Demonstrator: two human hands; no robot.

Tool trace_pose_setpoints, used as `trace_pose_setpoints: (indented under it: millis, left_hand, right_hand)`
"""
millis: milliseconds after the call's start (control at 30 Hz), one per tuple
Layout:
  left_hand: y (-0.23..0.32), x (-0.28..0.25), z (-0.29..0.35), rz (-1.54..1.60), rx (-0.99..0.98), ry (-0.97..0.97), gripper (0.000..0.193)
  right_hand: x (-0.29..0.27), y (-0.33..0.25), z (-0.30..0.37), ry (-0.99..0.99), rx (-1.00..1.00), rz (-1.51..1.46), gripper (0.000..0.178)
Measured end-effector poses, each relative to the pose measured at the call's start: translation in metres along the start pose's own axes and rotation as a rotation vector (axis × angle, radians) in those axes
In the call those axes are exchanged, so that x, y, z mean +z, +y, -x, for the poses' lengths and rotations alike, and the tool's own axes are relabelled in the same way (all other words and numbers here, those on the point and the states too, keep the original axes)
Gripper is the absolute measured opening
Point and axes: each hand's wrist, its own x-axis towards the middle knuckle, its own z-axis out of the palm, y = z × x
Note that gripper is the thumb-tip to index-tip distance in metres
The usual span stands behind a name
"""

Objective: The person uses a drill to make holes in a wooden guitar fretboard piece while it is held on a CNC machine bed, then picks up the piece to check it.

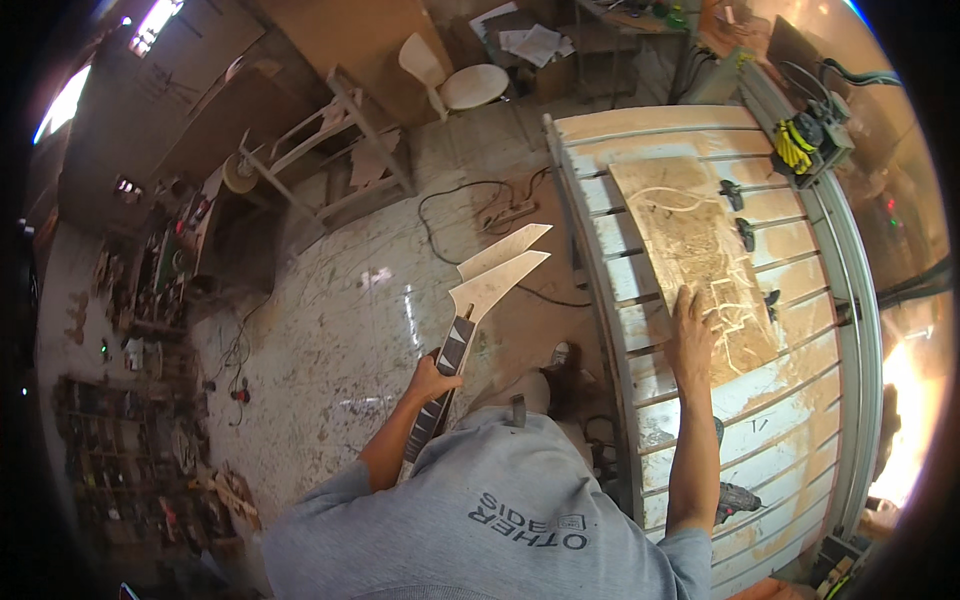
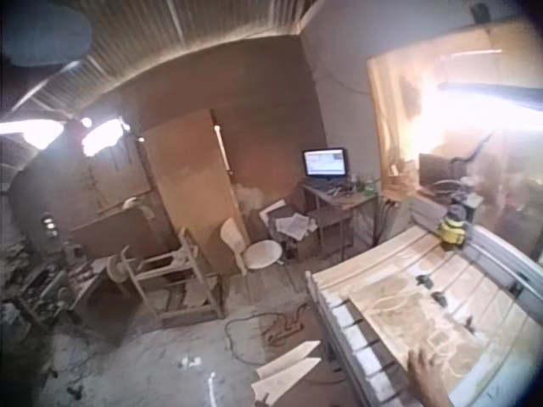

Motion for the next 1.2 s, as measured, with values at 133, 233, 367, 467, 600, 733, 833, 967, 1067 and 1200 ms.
trace_pose_setpoints:
  millis: [133,233,367,467,600,733,833,967,1067,1200]
  left_hand:
    - [-0.016,-0.015,0.043,0.033,-0.054,0.036,0.058]
    - [-0.018,-0.024,0.063,0.009,-0.070,0.049,0.057]
    - [-0.012,-0.034,0.070,-0.089,-0.049,0.064,0.053]
    - [0.005,-0.049,0.078,-0.027,-0.057,0.043,0.055]
    - [-0.013,-0.060,0.078,0.047,0.020,0.040,0.056]
    - [-0.022,-0.090,0.090,0.017,0.047,0.017,0.060]
    - [-0.043,-0.110,0.107,0.040,0.068,0.042,0.062]
    - [-0.056,-0.146,0.125,0.075,0.005,0.012,0.059]
    - [-0.082,-0.158,0.125,0.080,0.085,0.058,0.057]
    - [-0.102,-0.169,0.127,0.098,0.003,0.088,0.055]
  right_hand:
    - [0.012,-0.019,0.011,0.046,0.049,0.013,0.077]
    - [0.014,-0.015,0.015,0.039,0.041,-0.064,0.073]
    - [0.002,-0.031,0.023,0.206,-0.067,-0.321,0.069]
    - [-0.069,-0.129,0.053,0.219,-0.179,-0.671,0.073]
    - [-0.104,-0.244,0.073,0.228,-0.562,-0.675,0.077]
    - [-0.108,-0.316,0.073,0.202,-0.642,-0.617,0.069]
    - [-0.103,-0.346,0.077,0.229,-0.707,-0.606,0.049]
    - [-0.104,-0.381,0.082,0.062,-0.728,-0.711,0.042]
    - [-0.084,-0.404,0.073,0.100,-0.820,-0.771,0.037]
    - [-0.109,-0.443,0.078,0.185,-0.922,-0.711,0.026]
